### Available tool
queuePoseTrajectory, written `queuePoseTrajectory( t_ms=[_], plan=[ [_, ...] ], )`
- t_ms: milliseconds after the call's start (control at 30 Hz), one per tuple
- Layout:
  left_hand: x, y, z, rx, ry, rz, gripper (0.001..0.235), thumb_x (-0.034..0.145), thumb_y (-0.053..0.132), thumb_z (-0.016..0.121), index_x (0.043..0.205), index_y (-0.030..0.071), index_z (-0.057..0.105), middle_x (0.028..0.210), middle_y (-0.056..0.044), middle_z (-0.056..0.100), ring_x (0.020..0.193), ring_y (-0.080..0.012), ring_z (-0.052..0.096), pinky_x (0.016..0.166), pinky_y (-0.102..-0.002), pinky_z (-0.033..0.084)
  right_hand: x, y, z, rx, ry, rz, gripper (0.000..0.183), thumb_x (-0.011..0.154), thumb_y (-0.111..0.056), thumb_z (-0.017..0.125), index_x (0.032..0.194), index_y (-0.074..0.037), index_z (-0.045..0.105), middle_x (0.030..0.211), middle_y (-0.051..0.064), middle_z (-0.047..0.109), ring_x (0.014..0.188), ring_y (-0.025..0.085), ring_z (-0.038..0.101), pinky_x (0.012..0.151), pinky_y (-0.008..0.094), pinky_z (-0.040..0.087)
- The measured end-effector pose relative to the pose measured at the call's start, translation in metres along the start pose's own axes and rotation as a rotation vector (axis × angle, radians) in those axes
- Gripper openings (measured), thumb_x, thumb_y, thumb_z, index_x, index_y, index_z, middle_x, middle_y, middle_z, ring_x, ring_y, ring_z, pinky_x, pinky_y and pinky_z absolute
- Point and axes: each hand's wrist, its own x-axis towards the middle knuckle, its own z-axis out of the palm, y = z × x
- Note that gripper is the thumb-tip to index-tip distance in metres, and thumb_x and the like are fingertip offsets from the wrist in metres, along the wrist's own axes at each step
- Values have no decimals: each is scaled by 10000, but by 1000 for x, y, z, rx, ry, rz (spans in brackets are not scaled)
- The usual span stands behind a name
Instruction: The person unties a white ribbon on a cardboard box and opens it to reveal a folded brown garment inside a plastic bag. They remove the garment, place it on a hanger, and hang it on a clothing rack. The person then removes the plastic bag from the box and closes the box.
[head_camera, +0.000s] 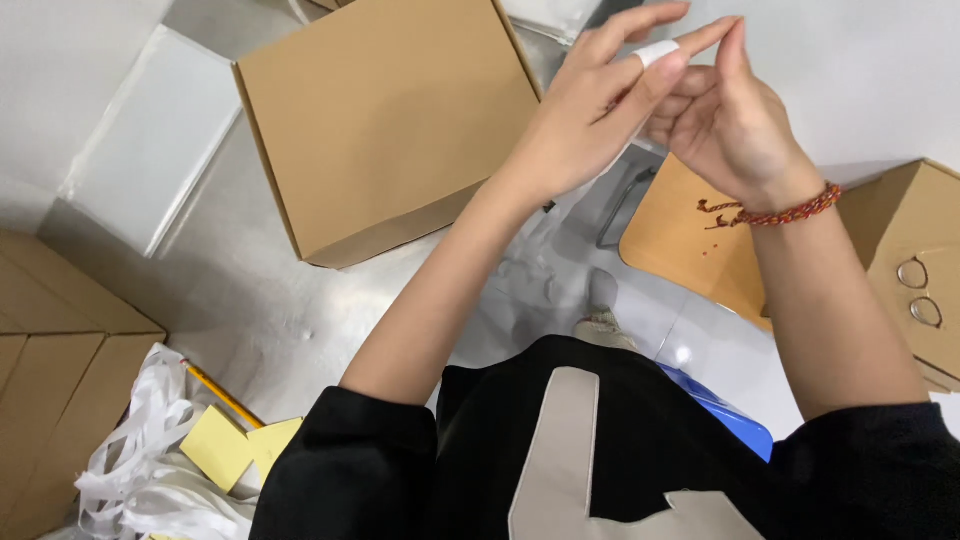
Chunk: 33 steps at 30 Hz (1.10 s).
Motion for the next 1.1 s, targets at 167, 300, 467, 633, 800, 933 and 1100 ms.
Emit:
queuePoseTrajectory(
  t_ms=[167,300,467,633,800,933,1100],
  plan=[
    [18,22,3,27,62,137,593,1047,551,384,688,86,469,1068,-55,440,1084,-265,462,954,-390,392,-3,-23,-9,-53,-60,-35,765,895,-828,422,1131,-158,708,1216,53,734,1209,169,695,1061,320,555],
    [17,23,-3,254,73,162,638,1017,596,336,835,259,847,940,-19,495,992,-254,492,922,-386,407,-5,-46,-12,20,-31,-114,292,1061,-580,538,1049,-301,622,865,-160,492,883,34,519,1109,340,493],
    [6,2,-4,302,152,228,511,1093,429,489,766,139,753,1295,-83,444,1247,-346,424,1055,-466,430,-7,-60,10,-73,-57,-135,703,1009,-645,505,1523,-168,540,1570,174,622,1557,316,627,1250,452,557],
    [-11,-45,9,290,-9,114,505,1166,480,536,916,190,866,1746,-63,175,1623,-409,349,1368,-548,360,-5,-21,10,1,-39,-81,524,1072,-422,557,1468,-78,557,1362,276,697,1201,289,723,1082,375,562],
    [-24,-52,18,-76,40,-23,259,1068,322,697,936,182,870,1660,-65,415,1539,-214,499,1321,-444,406,-5,-15,9,60,10,-125,203,1130,-298,558,1242,-198,420,1385,318,686,1331,451,722,920,343,562],
    [-17,-51,16,-185,80,-110,162,1041,333,726,1039,233,853,1606,-49,495,1468,-192,550,1263,-395,484,-1,-19,6,-21,-48,-140,351,1116,-312,537,1407,-162,412,1448,309,649,1463,409,664,1078,381,577],
    [9,-53,16,-184,327,-142,151,1003,239,773,905,153,850,1583,-43,549,1362,-263,715,1199,-347,562,8,-8,9,-88,-227,-40,761,1058,-382,512,1713,-137,213,1166,282,717,1094,449,757,1025,498,624]
  ],
)
